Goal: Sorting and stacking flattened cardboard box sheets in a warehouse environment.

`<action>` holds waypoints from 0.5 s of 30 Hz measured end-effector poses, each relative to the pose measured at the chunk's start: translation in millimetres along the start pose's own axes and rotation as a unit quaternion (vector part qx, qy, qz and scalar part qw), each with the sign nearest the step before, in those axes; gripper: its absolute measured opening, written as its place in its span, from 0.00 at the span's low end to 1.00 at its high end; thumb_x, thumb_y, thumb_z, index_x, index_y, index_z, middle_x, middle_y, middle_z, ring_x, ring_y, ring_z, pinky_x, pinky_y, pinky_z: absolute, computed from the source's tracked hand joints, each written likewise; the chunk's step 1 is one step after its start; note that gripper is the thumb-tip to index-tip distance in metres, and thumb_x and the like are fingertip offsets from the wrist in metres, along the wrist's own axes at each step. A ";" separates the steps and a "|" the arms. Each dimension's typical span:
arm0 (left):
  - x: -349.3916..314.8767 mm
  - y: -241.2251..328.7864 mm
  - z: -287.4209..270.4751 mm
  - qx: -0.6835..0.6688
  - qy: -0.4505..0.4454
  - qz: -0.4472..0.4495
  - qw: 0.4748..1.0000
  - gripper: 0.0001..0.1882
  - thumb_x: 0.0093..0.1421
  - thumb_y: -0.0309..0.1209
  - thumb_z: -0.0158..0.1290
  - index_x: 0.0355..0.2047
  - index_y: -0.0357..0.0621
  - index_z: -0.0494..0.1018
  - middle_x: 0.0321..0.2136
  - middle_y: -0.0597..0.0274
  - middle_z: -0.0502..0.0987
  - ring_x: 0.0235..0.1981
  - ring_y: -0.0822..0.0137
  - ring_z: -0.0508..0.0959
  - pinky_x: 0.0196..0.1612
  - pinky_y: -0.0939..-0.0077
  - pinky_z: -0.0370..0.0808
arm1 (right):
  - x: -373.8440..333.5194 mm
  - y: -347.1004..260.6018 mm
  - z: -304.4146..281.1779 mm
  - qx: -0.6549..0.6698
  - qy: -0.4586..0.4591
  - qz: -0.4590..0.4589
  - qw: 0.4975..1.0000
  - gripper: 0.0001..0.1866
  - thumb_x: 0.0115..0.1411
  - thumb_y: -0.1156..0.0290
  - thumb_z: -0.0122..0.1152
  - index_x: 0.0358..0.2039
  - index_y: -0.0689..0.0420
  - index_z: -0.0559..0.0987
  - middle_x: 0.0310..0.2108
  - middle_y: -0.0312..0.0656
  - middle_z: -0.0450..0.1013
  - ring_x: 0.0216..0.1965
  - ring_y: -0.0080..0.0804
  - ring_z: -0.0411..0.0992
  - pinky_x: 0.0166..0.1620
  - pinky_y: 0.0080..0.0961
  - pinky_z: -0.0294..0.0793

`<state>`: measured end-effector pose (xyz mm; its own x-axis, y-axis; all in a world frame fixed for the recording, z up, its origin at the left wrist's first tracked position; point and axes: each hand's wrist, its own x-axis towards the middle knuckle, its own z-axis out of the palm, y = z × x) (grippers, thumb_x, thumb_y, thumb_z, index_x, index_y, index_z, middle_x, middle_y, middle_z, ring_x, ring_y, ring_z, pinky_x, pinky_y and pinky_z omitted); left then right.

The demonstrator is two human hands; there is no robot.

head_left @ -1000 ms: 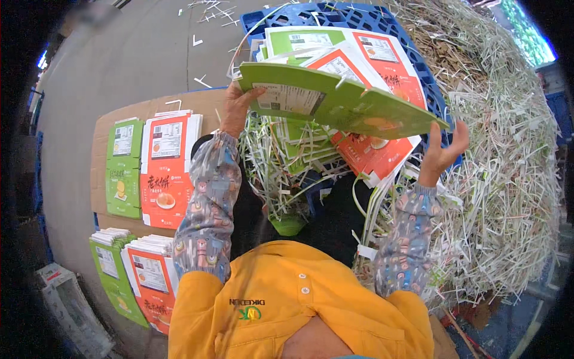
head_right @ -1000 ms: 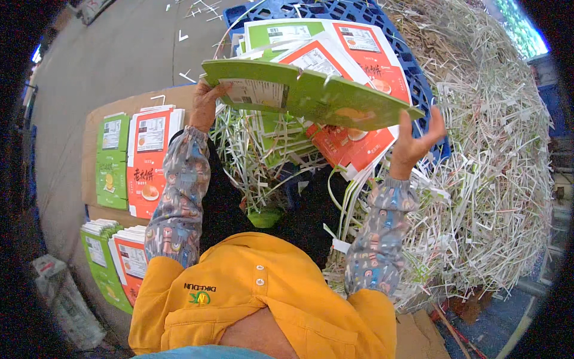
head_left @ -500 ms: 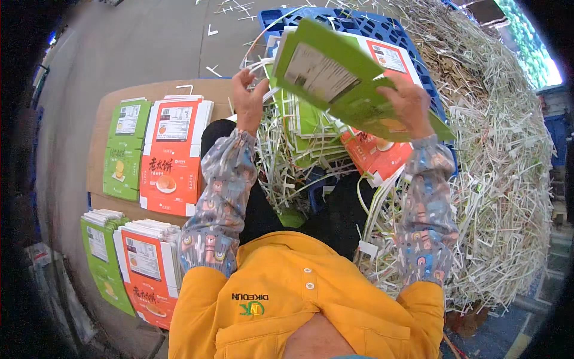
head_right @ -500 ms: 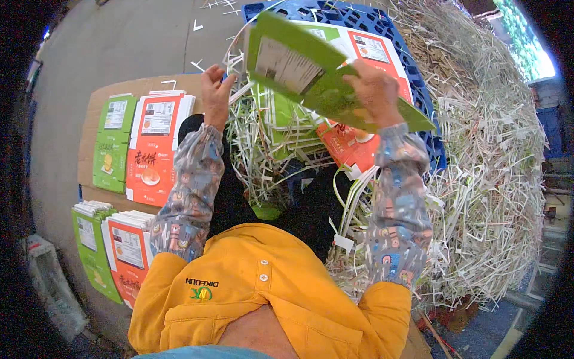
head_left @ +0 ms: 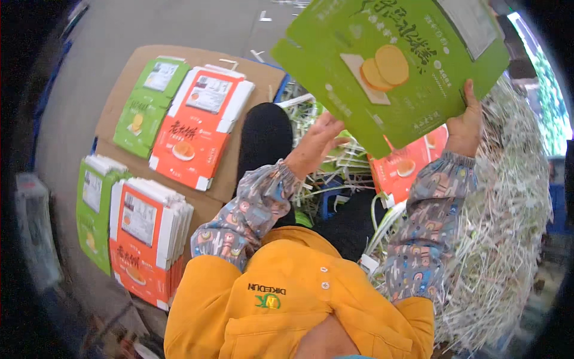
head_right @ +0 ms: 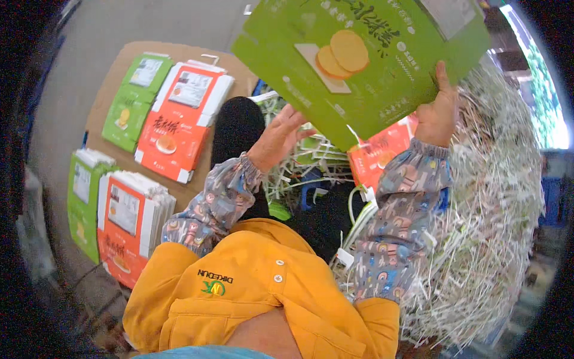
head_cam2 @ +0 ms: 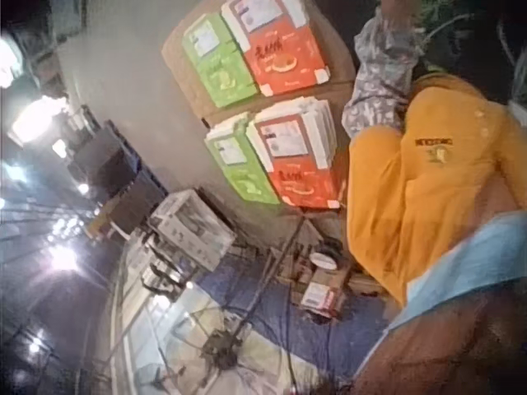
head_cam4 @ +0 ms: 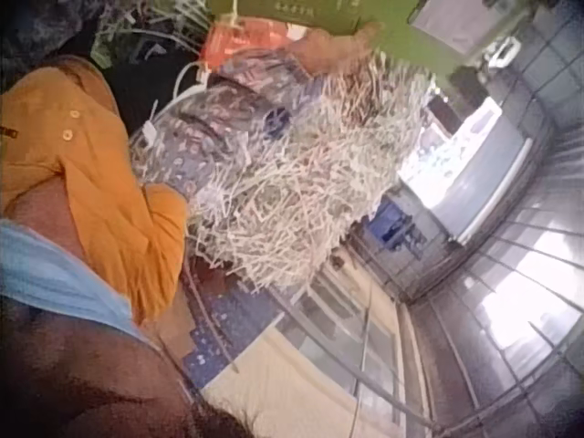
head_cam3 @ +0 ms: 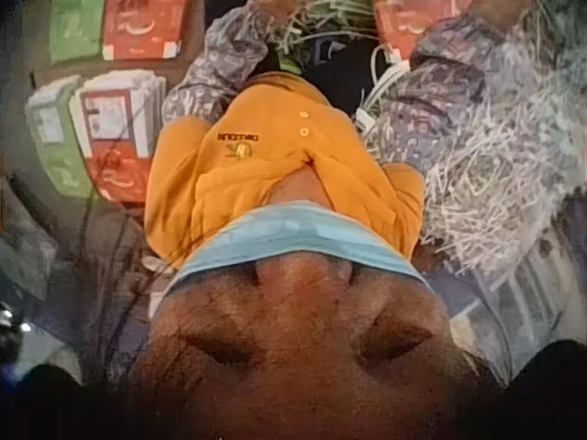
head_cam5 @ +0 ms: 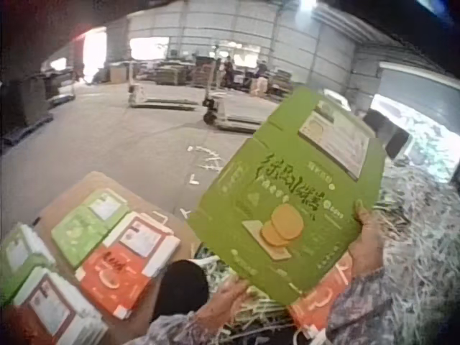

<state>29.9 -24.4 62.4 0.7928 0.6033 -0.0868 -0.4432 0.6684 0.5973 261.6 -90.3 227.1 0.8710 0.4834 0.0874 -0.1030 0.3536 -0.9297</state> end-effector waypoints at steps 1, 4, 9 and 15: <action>-5.4 17.7 6.6 -0.059 -0.041 0.040 0.997 0.18 0.57 0.32 0.46 0.46 0.38 0.59 0.40 0.62 0.69 0.42 0.70 0.69 0.46 0.71 0.66 | 1.7 15.4 14.6 0.037 0.019 0.035 0.999 0.19 0.52 0.68 0.57 0.43 0.62 0.68 0.42 0.44 0.68 0.43 0.36 0.67 0.46 0.33 0.68; -18.2 55.6 12.1 -0.043 0.046 0.167 0.984 0.15 0.57 0.27 0.44 0.45 0.38 0.60 0.41 0.62 0.69 0.43 0.71 0.69 0.44 0.73 0.67 | 18.9 60.7 38.6 0.085 -0.090 0.067 0.990 0.19 0.51 0.72 0.57 0.44 0.61 0.67 0.42 0.44 0.67 0.41 0.35 0.68 0.42 0.31 0.71; -77.1 103.5 43.0 -0.085 0.191 0.275 0.938 0.24 0.52 0.19 0.46 0.49 0.39 0.53 0.43 0.56 0.66 0.43 0.65 0.69 0.45 0.73 0.69 | -14.7 92.0 107.0 0.104 -0.136 0.159 0.972 0.18 0.51 0.78 0.54 0.44 0.60 0.66 0.40 0.44 0.68 0.39 0.38 0.69 0.40 0.31 0.72; -146.3 128.8 21.6 -0.069 0.228 0.354 0.905 0.27 0.48 0.16 0.46 0.50 0.42 0.54 0.44 0.56 0.65 0.43 0.61 0.69 0.43 0.66 0.71 | -99.8 83.9 186.3 0.133 -0.219 0.175 0.951 0.17 0.51 0.79 0.54 0.42 0.59 0.66 0.37 0.43 0.68 0.36 0.36 0.69 0.39 0.32 0.72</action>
<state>-134.1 -36.0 169.3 0.0497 0.9969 -0.0608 -0.8454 0.0744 0.5289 76.5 40.3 207.0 0.4837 0.8751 -0.0166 -0.5188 0.2713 -0.8107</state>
